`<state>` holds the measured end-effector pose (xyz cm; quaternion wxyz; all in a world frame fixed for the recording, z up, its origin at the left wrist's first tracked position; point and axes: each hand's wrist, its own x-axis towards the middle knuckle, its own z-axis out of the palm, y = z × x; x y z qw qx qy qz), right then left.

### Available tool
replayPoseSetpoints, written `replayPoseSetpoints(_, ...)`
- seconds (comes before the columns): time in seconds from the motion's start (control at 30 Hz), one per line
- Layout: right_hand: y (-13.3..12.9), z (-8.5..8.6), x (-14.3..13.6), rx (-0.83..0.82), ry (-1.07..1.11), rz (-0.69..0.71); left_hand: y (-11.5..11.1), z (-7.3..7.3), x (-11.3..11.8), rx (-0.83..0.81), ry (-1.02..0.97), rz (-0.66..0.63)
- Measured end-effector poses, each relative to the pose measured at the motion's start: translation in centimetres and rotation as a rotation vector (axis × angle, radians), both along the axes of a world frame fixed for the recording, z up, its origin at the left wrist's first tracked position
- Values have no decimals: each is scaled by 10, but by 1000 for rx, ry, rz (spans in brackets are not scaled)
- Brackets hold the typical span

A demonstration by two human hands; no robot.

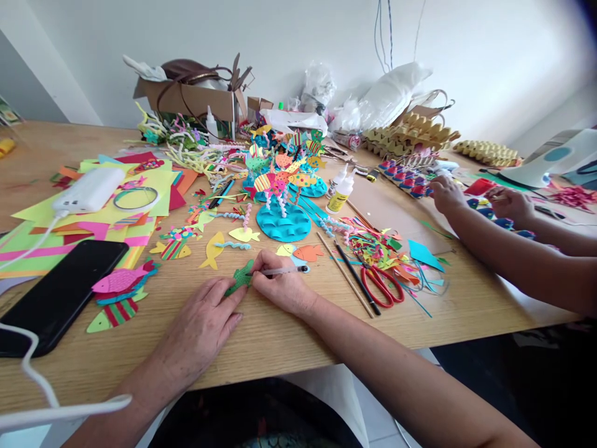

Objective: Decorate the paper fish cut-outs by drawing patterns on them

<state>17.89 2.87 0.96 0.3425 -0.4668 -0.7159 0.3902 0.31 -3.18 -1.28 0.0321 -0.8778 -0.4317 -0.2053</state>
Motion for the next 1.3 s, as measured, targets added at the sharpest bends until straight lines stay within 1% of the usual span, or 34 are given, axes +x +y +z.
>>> replayPoseSetpoints(0.13,0,0,0,9,-19,1,0,2,0,-6,-1,-6)
replayPoseSetpoints(0.43,0,-2,2,-26,43,32,0,0,1,-10,-7,-6)
replayPoseSetpoints(0.63,0,1,3,-30,67,-2,0,-1,0,-11,-2,-1)
replayPoseSetpoints(0.87,-1,0,2,-51,51,15,-1,-1,0,4,3,-3)
replayPoseSetpoints(1.0,0,-2,1,-43,35,16,0,-1,0,-21,2,1)
replayPoseSetpoints(1.2,1,-1,2,-25,27,2,1,-4,-2,-6,8,-4)
replayPoseSetpoints(1.3,1,-1,3,-24,30,5,0,-3,-1,-23,-5,5)
